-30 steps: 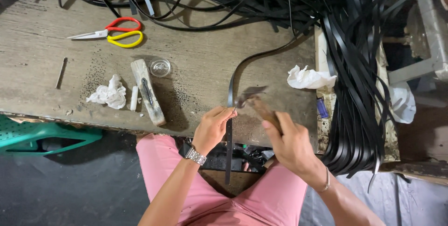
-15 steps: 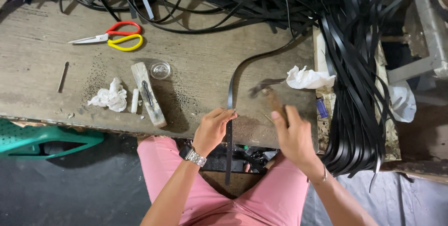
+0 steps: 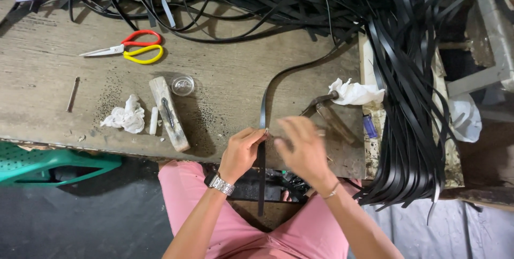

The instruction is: The person rubs a small metal rod on a wooden block, wipes the rod with a tissue, then uses a hammer and the rod to punch holes in a black strap. The person repeats the punching process on the same strap and handles a second strap at the end.

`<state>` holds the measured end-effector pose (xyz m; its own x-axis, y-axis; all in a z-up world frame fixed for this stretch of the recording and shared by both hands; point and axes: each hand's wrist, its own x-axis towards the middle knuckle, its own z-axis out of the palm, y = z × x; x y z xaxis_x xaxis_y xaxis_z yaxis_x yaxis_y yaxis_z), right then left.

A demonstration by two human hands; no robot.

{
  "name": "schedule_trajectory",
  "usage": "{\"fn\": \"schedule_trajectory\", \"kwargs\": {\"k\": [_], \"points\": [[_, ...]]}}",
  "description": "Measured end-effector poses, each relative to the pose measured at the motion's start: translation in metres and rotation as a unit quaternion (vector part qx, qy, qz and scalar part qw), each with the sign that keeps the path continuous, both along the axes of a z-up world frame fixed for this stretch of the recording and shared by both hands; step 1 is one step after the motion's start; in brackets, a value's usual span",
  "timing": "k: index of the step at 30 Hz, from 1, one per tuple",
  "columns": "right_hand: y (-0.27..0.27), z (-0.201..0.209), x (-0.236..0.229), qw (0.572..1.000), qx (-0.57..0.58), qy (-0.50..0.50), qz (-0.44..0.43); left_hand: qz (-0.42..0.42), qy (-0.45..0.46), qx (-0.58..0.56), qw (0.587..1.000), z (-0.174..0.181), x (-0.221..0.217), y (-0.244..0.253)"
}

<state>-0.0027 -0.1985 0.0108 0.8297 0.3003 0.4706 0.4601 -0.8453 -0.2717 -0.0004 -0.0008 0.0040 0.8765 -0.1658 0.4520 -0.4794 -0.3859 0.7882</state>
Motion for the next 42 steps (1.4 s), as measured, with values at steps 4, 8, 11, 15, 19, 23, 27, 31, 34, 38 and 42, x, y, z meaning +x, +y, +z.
{"fn": "schedule_trajectory", "kwargs": {"k": [4,8,11,15,19,23,27,31,34,38,42], "points": [[0.025,0.005,-0.010,0.999,-0.029,0.001,0.019,0.000,0.011,-0.021,1.000,-0.004,0.004,0.002],[0.024,0.013,-0.019,0.999,-0.006,0.009,0.034,0.059,0.132,-0.184,0.972,0.014,0.003,0.006],[0.025,0.014,-0.023,0.999,0.016,0.013,0.041,0.067,0.158,-0.248,0.953,0.026,0.006,0.003],[0.023,0.013,-0.026,0.998,0.025,0.029,0.046,0.078,0.106,-0.149,0.980,0.021,0.005,0.000],[0.023,0.013,-0.026,0.998,0.027,0.027,0.042,0.072,0.097,-0.112,0.986,0.014,0.005,-0.002],[0.022,0.011,-0.025,0.998,0.025,0.021,0.045,0.073,0.067,-0.101,0.990,0.012,0.006,-0.002],[0.023,0.013,-0.025,0.998,0.027,0.023,0.042,0.072,0.061,-0.095,0.991,0.010,0.006,-0.002],[0.023,0.013,-0.026,0.998,0.029,0.022,0.043,0.075,0.051,-0.083,0.992,0.010,0.006,-0.002],[0.023,0.013,-0.026,0.999,0.024,0.026,0.038,0.056,0.051,-0.088,0.993,0.012,0.006,0.000],[0.023,0.014,-0.026,0.999,0.020,0.021,0.040,0.045,0.019,-0.068,0.996,0.010,0.005,0.000],[0.019,0.010,-0.024,0.998,0.029,0.018,0.055,0.043,-0.033,-0.025,0.998,-0.004,0.004,-0.002]]}}
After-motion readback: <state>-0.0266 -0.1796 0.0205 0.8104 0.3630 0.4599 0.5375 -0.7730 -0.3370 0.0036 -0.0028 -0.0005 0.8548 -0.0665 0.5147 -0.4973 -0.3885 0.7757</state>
